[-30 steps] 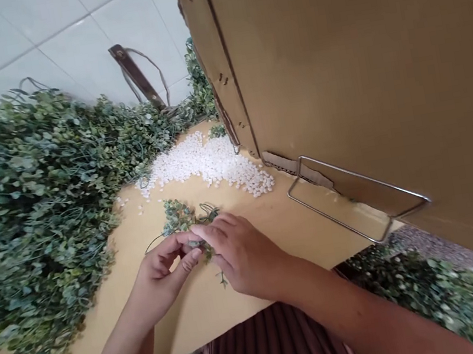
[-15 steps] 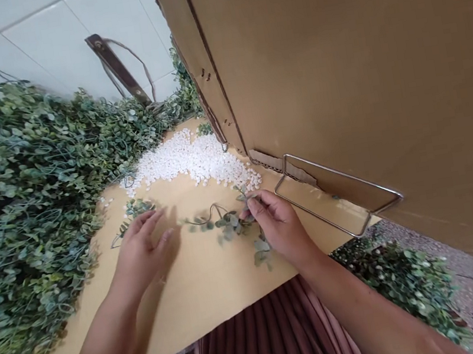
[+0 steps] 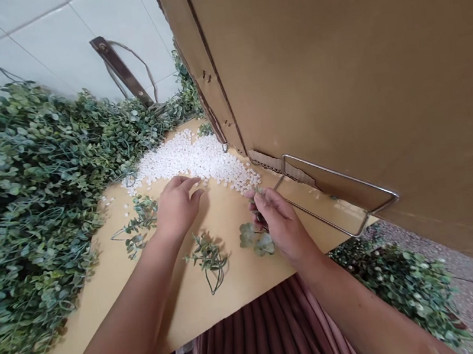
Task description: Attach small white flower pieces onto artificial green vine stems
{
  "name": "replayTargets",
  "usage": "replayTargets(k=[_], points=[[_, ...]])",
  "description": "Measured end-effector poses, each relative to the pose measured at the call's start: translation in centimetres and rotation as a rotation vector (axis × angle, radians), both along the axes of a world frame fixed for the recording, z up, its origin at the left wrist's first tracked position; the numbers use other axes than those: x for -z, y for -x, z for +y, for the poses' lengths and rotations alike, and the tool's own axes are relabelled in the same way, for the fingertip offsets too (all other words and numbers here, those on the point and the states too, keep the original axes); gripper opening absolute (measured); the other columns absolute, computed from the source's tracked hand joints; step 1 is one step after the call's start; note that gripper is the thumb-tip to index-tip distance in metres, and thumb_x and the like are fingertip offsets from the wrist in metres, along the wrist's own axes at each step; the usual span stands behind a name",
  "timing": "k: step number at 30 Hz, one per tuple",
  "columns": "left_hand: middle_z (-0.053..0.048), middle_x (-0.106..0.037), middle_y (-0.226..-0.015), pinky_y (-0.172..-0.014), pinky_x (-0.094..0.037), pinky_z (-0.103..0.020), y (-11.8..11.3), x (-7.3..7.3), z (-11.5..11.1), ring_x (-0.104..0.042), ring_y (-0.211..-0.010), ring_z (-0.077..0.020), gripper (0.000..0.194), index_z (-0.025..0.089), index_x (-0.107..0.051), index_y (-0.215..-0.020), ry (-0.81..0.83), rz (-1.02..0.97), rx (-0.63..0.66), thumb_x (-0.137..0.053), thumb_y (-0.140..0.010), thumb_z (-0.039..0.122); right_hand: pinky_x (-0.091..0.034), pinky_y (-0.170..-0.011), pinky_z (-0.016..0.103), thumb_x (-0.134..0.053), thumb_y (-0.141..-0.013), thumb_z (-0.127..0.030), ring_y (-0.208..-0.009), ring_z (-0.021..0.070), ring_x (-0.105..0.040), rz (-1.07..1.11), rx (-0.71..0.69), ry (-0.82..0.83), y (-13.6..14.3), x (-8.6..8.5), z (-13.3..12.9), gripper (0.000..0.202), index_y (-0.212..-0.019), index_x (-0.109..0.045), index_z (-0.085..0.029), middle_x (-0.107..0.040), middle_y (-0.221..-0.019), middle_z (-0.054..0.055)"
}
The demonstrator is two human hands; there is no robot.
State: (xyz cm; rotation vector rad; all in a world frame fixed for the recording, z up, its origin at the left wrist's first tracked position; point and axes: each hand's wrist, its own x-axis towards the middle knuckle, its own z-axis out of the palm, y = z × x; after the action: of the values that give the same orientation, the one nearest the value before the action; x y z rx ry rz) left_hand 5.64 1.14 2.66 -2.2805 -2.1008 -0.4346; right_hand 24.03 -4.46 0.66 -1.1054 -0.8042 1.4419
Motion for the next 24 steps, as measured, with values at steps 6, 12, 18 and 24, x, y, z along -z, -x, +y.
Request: replayTargets(k=[6,12,18,24], points=[[-0.013,-0.065,-0.088,-0.078,-0.042,-0.038,-0.5,1.4,2.5,-0.06,-0.085,-0.0272,0.029,0.016,-0.071,-0.087,0.047,0.044,0.002,-0.043,-0.08,0.018,-0.036,-0.043,0.018,-0.067,-0.063,-0.05,-0.049,0.0058,-0.041,-0.039,-0.061,-0.037,0.0,0.0,0.5,0.036,-0.075,-0.059,-0.017,-0.047,-0.062,-0.004],[-0.008,-0.066,-0.074,-0.066,-0.044,-0.032,-0.3,0.5,1.1,-0.06,-0.068,-0.0197,0.015,0.015,-0.066,-0.07,0.068,-0.462,-0.111,-0.054,-0.073,0.025,-0.022,-0.036,0.017,-0.06,-0.069,-0.053,-0.041,0.0045,-0.03,-0.032,-0.142,-0.053,0.3,1.0,0.6,0.036,-0.068,-0.055,-0.016,-0.039,-0.056,-0.006],[-0.003,-0.067,-0.062,-0.051,-0.042,-0.02,-1.4,-1.5,-3.1,-0.056,-0.052,-0.0092,0.016,0.013,-0.063,-0.061,0.356,-1.284,-0.064,-0.072,-0.058,0.026,-0.022,-0.038,0.019,-0.05,-0.081,-0.044,-0.044,0.0061,-0.028,-0.201,-0.252,-0.175,1.2,1.1,-0.2,0.032,-0.069,-0.055,-0.016,-0.035,-0.053,-0.006],[0.002,-0.067,-0.06,-0.052,-0.044,-0.017,-2.1,-0.6,-7.4,-0.056,-0.051,-0.0058,0.026,0.017,-0.071,-0.075,0.451,-1.623,-0.159,-0.079,-0.052,0.024,-0.035,-0.05,0.021,-0.05,-0.081,-0.032,-0.052,0.0084,-0.037,-0.307,-0.296,-0.337,2.3,0.2,-1.5,0.028,-0.058,-0.045,-0.018,-0.037,-0.054,-0.005]])
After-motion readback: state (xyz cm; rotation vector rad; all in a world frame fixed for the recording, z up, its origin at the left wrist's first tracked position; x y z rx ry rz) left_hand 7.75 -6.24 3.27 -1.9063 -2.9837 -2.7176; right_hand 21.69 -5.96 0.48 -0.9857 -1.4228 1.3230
